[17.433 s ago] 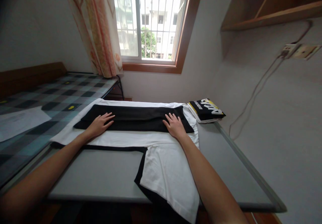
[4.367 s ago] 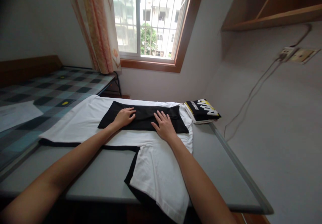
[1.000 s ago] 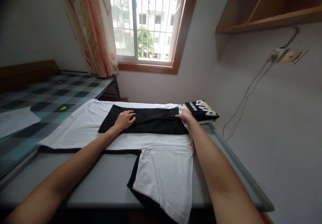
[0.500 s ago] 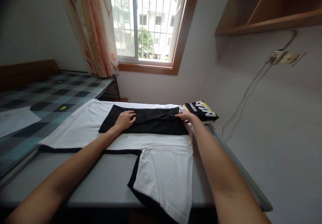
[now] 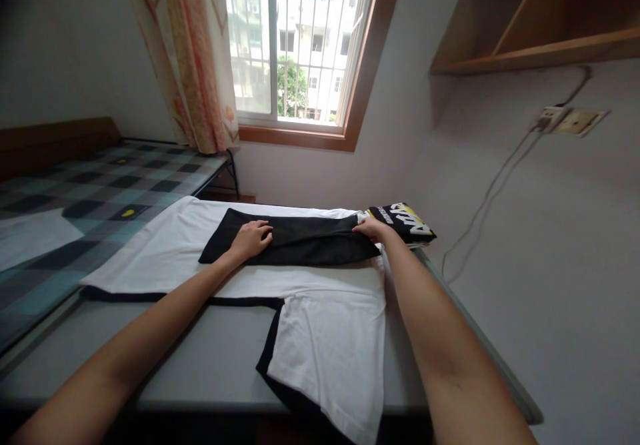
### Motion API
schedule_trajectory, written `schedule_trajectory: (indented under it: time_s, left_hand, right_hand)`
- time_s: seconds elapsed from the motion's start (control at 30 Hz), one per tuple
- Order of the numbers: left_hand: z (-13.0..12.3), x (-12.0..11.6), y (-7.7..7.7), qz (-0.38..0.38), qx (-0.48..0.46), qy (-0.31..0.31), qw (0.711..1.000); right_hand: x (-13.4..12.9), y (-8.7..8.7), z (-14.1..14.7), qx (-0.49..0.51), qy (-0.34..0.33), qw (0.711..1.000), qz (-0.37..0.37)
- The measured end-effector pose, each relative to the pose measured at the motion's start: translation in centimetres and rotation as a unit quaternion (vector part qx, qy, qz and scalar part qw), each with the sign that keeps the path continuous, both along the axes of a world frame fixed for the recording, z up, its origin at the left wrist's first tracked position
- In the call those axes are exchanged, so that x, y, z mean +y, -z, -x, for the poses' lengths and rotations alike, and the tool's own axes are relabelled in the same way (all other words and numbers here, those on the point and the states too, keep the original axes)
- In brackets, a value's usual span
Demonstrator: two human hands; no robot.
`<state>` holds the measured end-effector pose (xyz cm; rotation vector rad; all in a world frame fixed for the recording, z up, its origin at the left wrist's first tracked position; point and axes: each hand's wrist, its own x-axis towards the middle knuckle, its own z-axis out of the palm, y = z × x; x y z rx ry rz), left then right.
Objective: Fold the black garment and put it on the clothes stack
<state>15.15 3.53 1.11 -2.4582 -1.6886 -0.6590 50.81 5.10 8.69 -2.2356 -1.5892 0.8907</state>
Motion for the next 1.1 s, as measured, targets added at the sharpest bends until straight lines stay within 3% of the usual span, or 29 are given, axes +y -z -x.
schedule_trajectory:
  time_s: [0.13, 0.27, 0.33, 0.37, 0.43, 0.47, 0.6, 0.77, 0.93, 1.1]
  left_hand:
    - [0.0, 0.0, 0.0, 0.0, 0.0, 0.0, 1.0]
    - [0.0, 0.0, 0.0, 0.001, -0.006, 0.002, 1.0]
    - [0.0, -0.1, 0.0, 0.003, -0.005, 0.0, 1.0]
    - [0.0, -0.1, 0.0, 0.004, -0.004, -0.001, 1.0]
    - [0.0, -0.2, -0.1, 0.004, -0.002, -0.002, 1.0]
    - [-0.1, -0.2, -0.2, 0.004, -0.001, -0.001, 1.0]
    - [-0.1, -0.2, -0.2, 0.005, -0.002, 0.001, 1.0]
    - [-0.1, -0.2, -0.2, 0.012, -0.017, 0.004, 1.0]
    - [-0.2, -0.4, -0.7, 0.024, -0.002, -0.003, 1.0]
    - [0.4, -0.3, -1.7, 0.052, 0.053, -0.023, 0.997]
  right_hand:
    - [0.8, -3.4, 1.4, 0.004, -0.012, 0.998, -0.058]
    - [1.1, -6.0, 5.6, -0.014, -0.032, 0.993, -0.112]
    - [0.9, -6.3, 8.3, 0.043, -0.086, 0.984, -0.153]
    - [0.8, -6.1, 9.7, 0.113, -0.148, 0.972, -0.144]
    - [0.4, -5.2, 11.8, 0.22, -0.248, 0.936, -0.12]
    - [0.3, -4.5, 12.5, 0.229, -0.275, 0.926, -0.123]
    - [-0.4, -1.1, 13.0, 0.083, -0.288, 0.926, -0.23]
    - [-1.9, 2.7, 11.5, -0.036, -0.347, 0.884, -0.312]
    - [-2.8, 5.3, 11.5, -0.087, -0.348, 0.88, -0.31]
    - [-2.6, 6.7, 11.5, -0.034, -0.292, 0.897, -0.331]
